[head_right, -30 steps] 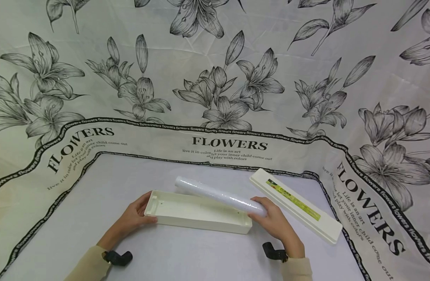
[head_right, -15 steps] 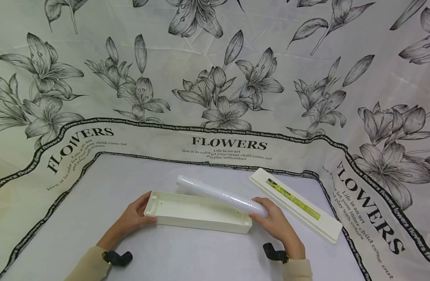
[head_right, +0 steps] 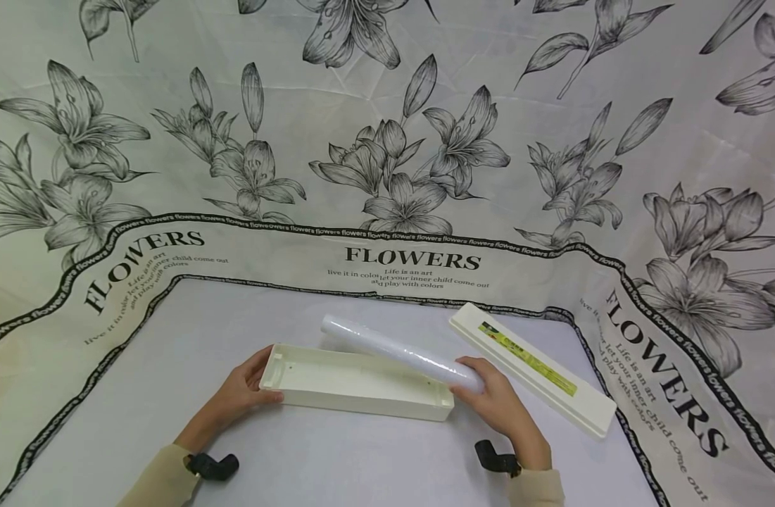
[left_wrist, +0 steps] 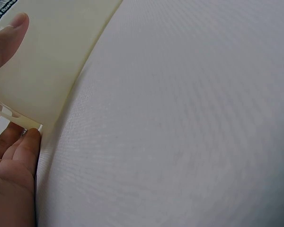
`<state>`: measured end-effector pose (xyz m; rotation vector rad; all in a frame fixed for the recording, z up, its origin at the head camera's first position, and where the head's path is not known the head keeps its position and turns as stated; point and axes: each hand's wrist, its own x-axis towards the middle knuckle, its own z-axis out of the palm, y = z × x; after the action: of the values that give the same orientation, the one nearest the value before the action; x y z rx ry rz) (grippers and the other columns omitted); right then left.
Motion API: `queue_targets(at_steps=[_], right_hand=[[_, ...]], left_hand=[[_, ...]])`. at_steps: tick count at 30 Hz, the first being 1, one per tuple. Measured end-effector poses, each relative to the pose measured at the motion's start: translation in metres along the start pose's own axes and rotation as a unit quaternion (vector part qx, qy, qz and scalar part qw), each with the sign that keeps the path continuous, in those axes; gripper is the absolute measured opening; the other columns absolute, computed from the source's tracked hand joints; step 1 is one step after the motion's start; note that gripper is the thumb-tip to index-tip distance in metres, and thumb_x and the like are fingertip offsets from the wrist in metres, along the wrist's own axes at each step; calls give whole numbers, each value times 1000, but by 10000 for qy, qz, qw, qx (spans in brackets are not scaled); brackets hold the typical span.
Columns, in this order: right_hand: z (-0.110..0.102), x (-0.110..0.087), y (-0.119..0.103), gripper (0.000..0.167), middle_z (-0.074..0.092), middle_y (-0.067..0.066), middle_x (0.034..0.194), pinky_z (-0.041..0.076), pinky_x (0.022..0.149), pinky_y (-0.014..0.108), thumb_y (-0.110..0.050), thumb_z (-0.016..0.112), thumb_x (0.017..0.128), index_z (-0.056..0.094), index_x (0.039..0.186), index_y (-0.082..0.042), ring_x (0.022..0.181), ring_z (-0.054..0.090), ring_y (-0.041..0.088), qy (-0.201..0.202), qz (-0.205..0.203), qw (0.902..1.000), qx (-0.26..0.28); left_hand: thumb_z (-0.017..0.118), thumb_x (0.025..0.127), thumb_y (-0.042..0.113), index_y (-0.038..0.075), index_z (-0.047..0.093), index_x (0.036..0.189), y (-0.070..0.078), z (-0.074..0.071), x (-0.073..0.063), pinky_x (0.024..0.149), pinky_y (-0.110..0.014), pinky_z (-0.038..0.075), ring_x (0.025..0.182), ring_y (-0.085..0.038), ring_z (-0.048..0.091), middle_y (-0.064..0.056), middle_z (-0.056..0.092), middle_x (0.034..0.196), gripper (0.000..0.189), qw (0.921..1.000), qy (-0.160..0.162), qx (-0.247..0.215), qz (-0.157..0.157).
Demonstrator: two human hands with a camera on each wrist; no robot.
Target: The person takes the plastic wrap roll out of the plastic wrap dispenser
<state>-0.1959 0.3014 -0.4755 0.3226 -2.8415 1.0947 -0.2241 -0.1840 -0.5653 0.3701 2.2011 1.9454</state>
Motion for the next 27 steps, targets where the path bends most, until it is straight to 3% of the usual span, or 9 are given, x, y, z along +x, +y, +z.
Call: queue_targets(at_steps=[12, 27], right_hand=[[-1, -6, 4, 50, 68, 17, 129, 52, 85, 36, -25, 81, 90, 64, 133, -6, 109, 60, 26, 245, -30, 9995, -201], [-6, -14, 6, 52, 64, 22, 136, 51, 88, 43, -26, 81, 91, 62, 136, -7, 114, 59, 31, 291, 254, 9989, -278]], left_hand=[[91, 79, 14, 7, 25, 163, -2, 0, 1, 110, -14, 40, 155, -37, 28, -19, 29, 167, 107, 10000, -34, -48, 26], [90, 79, 12, 7, 26, 162, -1, -1, 0, 110, -14, 41, 155, -39, 28, -20, 29, 167, 106, 9998, -81, -130, 98]])
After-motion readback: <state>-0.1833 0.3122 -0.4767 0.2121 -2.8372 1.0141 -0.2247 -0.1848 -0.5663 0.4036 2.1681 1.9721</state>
